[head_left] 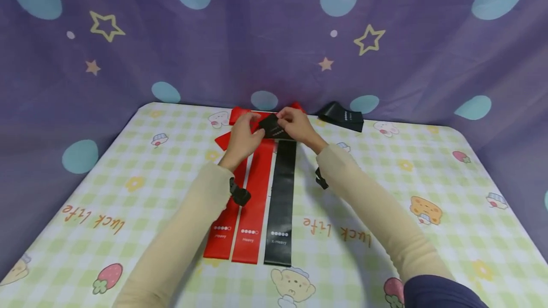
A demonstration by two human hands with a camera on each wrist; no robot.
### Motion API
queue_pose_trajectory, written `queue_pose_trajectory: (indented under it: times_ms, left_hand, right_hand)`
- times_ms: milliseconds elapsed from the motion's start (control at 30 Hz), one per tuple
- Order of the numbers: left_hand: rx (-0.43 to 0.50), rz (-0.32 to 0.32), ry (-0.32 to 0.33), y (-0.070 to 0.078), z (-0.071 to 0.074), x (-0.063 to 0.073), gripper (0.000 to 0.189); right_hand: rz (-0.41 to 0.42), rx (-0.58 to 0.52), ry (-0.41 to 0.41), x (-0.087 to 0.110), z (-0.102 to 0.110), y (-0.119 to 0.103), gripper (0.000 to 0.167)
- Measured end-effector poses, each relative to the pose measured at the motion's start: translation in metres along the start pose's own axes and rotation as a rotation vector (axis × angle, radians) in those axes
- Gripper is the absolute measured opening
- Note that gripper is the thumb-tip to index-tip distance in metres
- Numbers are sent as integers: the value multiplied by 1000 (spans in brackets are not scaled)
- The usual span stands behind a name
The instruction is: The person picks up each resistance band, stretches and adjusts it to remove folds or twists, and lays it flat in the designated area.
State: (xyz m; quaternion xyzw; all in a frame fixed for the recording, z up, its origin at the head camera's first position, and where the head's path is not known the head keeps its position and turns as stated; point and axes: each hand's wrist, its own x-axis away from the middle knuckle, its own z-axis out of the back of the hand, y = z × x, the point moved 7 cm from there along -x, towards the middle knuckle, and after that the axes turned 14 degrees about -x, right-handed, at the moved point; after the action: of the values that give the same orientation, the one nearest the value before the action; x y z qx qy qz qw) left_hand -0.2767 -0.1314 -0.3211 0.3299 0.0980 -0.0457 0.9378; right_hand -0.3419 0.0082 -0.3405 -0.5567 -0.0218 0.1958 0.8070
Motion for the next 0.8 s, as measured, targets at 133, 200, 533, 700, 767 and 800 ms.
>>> queue_pose_trajectory:
  times_ms: [133,200,533,700,767,800]
  left_hand:
    - [-52,-64,-22,12,-5,-8,41]
    - [-66,-81,-44,16,-8,-12,41]
    - [-76,-131,-155,28,-20,-20,29]
    - [-87,-135,-185,35,-24,-23,18]
    - [-83,-135,-174,40,-23,-25,18]
    - [-79,-137,-164,43,-23,-25,18]
  right_hand:
    - [20,-16,-48,7,2,-5,13]
    - [31,-8,-62,10,4,-7,11]
    - [83,-20,-96,20,17,-4,10]
    - [66,-73,-60,29,26,-5,11]
    - [61,-92,-5,34,32,-8,12]
    - [60,-99,32,36,35,-9,13]
